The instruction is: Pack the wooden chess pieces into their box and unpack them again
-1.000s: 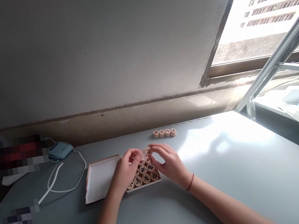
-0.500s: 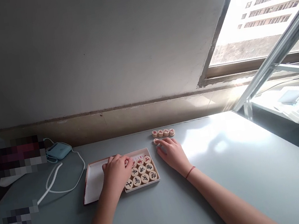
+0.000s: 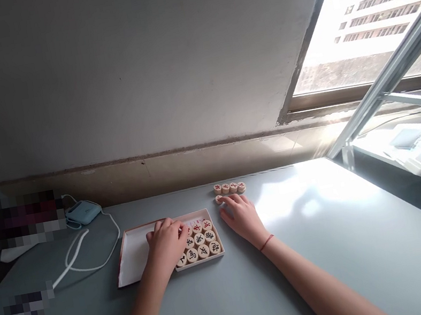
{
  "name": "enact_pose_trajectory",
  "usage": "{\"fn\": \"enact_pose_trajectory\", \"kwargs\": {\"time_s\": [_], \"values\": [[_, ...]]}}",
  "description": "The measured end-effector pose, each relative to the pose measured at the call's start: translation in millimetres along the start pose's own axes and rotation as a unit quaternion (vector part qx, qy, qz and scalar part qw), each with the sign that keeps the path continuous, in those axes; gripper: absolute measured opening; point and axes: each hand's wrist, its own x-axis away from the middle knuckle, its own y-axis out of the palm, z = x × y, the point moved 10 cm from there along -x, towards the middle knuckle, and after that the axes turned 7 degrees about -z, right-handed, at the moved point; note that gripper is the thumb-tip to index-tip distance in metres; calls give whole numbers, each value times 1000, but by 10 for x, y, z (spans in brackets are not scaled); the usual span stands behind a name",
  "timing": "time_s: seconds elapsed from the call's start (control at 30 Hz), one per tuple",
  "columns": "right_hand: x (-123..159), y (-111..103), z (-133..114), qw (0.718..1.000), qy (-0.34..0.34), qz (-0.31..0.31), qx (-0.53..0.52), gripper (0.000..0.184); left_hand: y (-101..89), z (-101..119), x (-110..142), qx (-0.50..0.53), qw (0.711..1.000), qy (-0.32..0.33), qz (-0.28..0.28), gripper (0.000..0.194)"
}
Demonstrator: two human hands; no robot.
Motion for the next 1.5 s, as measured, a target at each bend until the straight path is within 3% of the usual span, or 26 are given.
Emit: {"fn": "enact_pose_trajectory", "kwargs": {"time_s": [0.47,0.8,0.93,1.03,1.13,1.33,1.5], "values": [[-8,20,21,999,20,-27,1,28,-55,96,31,67,997,12,-24,25],[-8,-29,50,999,9,14,-28,26,-60,67,-7,79,997,24,-3,24],[57,-308,-253,987,-84,80,-110,23,-227,120,26,148,987,36,47,22],[156,-441,-621,964,-180,76,-183,24,-265,191,51,264,962,60,37,27],[237,-476,-850,945,-225,60,-230,24,-234,249,58,327,942,78,16,28],[271,-478,-895,933,-232,61,-269,27,-182,302,67,349,932,91,-13,29],[249,-429,-852,943,-226,58,-239,25,-208,161,51,242,969,42,11,26]]}}
